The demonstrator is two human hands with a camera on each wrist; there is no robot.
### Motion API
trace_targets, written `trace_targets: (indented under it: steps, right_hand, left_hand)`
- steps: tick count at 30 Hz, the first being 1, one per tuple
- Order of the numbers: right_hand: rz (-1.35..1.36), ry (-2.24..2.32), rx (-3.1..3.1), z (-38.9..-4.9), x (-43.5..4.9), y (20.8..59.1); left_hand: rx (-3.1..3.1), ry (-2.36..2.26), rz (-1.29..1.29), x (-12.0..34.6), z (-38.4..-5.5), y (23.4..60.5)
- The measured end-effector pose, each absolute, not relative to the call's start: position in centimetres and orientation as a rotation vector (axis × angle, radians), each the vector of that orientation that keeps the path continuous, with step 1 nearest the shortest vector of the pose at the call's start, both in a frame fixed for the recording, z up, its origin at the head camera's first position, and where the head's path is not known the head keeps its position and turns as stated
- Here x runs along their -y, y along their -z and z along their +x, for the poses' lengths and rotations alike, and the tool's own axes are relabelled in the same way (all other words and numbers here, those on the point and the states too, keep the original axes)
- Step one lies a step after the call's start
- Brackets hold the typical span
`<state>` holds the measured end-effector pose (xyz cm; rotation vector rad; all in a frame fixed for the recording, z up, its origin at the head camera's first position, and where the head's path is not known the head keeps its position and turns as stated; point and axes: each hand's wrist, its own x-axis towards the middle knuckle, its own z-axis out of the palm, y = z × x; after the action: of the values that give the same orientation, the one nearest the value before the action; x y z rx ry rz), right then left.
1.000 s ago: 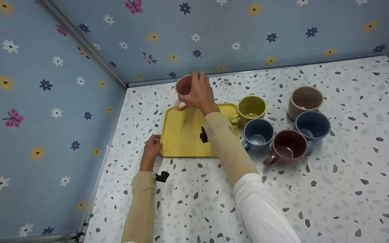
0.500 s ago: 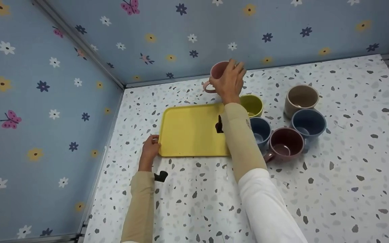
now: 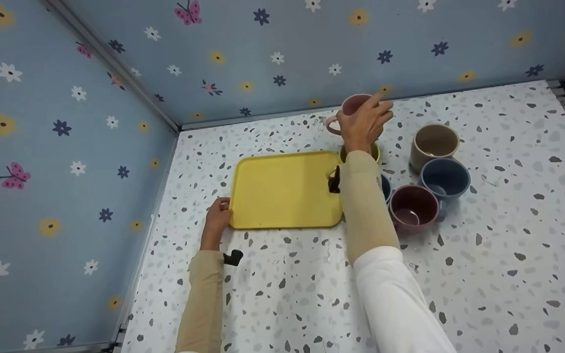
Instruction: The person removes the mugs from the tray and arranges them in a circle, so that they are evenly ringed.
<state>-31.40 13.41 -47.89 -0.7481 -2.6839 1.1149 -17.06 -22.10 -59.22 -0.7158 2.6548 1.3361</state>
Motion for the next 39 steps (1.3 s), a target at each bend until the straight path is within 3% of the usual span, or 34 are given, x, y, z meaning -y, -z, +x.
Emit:
trace_targets:
  steps: [13,27,39]
  right_hand:
    - [-0.951,-1.264,2.672,-30.1,-16.9,47.9]
    - [-0.957,-1.156,2.778,-29.2,-17.5,48.6]
    - [-0.862,-0.454,3.237,-29.0,-17.3,46.7]
  left_hand:
    - [-2.614,-1.305,-0.745,22.1,-17.2,58.9]
    - [-2.608,-1.324,-0.735,22.0,-17.0,58.6]
    - [-2.621,-1.312,-0.735,22.0,-17.0,58.7]
